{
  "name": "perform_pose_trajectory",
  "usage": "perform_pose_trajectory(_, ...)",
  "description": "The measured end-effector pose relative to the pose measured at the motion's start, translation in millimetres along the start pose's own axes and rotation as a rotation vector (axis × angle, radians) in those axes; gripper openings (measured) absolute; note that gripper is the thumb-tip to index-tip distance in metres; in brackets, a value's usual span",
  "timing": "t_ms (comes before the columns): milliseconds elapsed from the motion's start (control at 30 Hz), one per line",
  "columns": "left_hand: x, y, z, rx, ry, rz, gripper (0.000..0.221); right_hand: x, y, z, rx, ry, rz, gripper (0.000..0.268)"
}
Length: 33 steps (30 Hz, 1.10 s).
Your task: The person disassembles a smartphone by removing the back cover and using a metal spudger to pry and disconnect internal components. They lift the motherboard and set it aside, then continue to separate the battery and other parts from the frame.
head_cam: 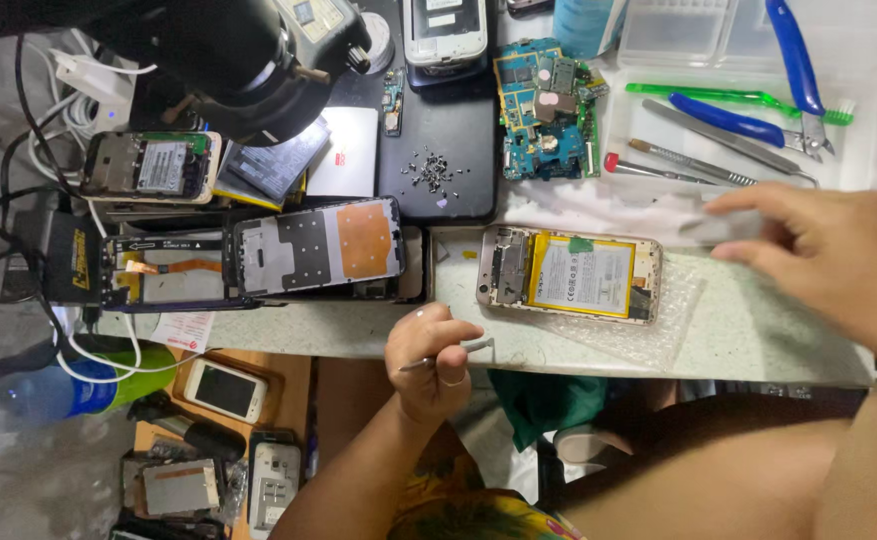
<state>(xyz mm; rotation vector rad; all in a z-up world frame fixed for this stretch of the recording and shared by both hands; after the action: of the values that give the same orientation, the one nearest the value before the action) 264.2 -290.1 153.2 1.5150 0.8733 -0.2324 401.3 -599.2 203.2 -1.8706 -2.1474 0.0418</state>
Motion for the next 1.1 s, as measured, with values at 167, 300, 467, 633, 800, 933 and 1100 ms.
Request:
perform_pose_trajectory(167, 0, 2, 1, -0.046, 0.028, -0.035, 0.044, 22, 0, 10, 0.181, 0.122, -0.199, 0.064)
perform_pose_trajectory(300, 2, 2, 1, -0.035, 0.033, -0.082, 0.043, 29, -12, 19, 0.189, 0.006, -0.19, 0.088)
perform_pose_trajectory(467, 2, 0, 0, -0.043, -0.013, -0.147, 0.043, 44, -25, 16, 0.095, -0.084, -0.205, 0.096)
perform_pose_trajectory(633, 5, -1, 1, -0.045, -0.04, -0.165, 0.042, 53, -32, 19, 0.033, -0.111, -0.206, 0.09)
perform_pose_trajectory(800, 4, -2, 0, -0.035, -0.035, -0.15, 0.041, 49, -36, 29, 0.138, -0.141, -0.055, 0.086)
perform_pose_trajectory(933, 3, 0, -1, -0.034, -0.021, -0.127, 0.04, 45, -36, 30, 0.089, 0.016, -0.149, 0.087)
perform_pose_trajectory(1100, 3, 4, 1, -0.044, -0.063, -0.126, 0.04, 44, -51, 39, -0.027, -0.01, -0.26, 0.084)
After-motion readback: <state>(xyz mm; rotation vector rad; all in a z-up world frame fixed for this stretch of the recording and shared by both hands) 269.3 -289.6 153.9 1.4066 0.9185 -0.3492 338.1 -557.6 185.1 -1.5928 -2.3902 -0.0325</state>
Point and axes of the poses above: each hand's wrist, its own y-axis towards the middle knuckle, its own z-axis out of the palm, x = y × z, the point moved 4 cm from there along y, towards the middle knuckle, and after that the axes turned 4 degrees about z, right-handed, at the moved point
